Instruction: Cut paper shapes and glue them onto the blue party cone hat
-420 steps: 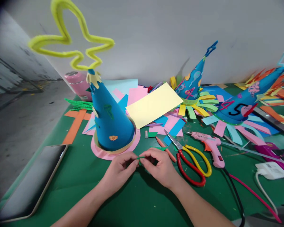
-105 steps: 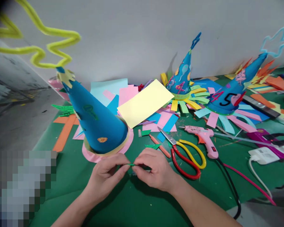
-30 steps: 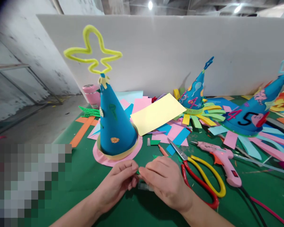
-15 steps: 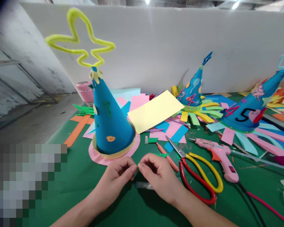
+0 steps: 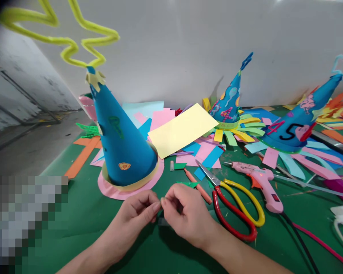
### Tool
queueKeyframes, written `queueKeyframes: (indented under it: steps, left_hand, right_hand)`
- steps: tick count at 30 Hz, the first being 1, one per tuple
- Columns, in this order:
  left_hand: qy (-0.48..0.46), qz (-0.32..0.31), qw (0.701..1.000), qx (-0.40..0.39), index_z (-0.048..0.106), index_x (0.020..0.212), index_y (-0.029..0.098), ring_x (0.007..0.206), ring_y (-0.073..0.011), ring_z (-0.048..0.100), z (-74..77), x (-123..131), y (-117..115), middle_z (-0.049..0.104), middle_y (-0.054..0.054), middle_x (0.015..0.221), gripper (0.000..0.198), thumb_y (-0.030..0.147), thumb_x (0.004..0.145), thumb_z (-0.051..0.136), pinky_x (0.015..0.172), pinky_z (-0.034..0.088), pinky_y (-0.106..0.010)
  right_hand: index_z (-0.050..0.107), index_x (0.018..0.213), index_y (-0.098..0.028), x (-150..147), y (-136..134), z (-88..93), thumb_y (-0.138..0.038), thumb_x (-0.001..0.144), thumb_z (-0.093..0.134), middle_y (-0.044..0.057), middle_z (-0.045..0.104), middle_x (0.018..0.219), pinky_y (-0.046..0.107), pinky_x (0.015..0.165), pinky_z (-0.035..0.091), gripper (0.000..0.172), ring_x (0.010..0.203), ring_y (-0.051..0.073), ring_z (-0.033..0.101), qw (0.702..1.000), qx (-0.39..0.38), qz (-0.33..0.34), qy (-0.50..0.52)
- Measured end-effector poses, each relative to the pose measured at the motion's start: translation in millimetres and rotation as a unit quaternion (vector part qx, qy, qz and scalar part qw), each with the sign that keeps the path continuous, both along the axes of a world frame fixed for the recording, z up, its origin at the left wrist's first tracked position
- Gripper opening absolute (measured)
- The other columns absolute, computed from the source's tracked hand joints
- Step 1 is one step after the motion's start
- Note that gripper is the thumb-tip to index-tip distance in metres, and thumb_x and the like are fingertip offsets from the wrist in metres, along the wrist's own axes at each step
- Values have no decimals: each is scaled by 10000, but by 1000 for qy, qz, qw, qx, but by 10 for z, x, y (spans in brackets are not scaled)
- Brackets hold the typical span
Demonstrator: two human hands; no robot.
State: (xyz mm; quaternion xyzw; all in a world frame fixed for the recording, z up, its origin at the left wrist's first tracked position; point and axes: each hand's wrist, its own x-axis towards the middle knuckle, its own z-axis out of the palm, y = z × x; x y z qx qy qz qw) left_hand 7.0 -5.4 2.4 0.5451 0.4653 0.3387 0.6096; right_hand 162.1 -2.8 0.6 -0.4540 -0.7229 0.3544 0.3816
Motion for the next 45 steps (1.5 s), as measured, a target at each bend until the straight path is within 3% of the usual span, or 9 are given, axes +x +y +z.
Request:
queueKeyframes:
  steps: [3,8,14,22,32,37,45]
  left_hand:
    - [7,-15,999,38,471,616,167,534,-96,343,46,-4,-33,391,38,561,253,360,774,516,492,277,-217]
    - [14,-14,999,47,471,601,160,525,-90,346,54,-29,-28,403,36,550,277,360,788,513,489,273,-215]
    - [-50,16,998,-41,496,594,146,468,-66,343,-30,6,36,482,32,500,281,356,772,556,447,240,-195]
    - [-95,74,991,-52,622,715,129,474,-77,420,-30,-15,64,561,2,544,221,334,760,554,463,300,-200]
    - [-53,28,997,-50,519,595,141,481,-68,377,-32,10,33,511,24,520,276,357,759,569,467,265,-197]
    - [-68,33,996,-43,504,617,146,480,-65,349,-22,-6,39,488,34,519,253,336,774,558,458,243,-196]
    - [-44,26,998,-25,497,607,148,502,-73,357,-16,-1,17,478,34,522,234,295,784,539,473,256,-200]
  right_hand:
    - [419,620,-199,-8,-20,11,-208,794,478,-47,408,550,220,472,326,184,490,92,375,1000,8,0,13]
    - [392,593,-198,-42,12,24,-238,792,449,-60,358,525,203,446,319,211,489,88,351,986,-123,11,114]
    - [420,601,-192,-8,26,21,-250,809,476,-52,378,534,211,439,313,223,480,86,350,997,-50,-14,58]
    - [410,610,-200,48,81,-28,-304,837,441,-53,364,541,245,501,345,251,494,99,338,996,-73,-18,51]
    - [455,616,-185,16,39,-23,-277,828,477,-44,411,550,216,470,322,232,511,97,383,996,-75,-10,54]
    - [468,624,-177,13,62,-1,-306,870,407,-39,424,576,210,496,328,284,531,93,391,988,-116,19,99]
    - [415,597,-181,-34,69,-30,-233,817,461,-58,353,548,204,482,308,231,520,88,342,984,-139,5,108]
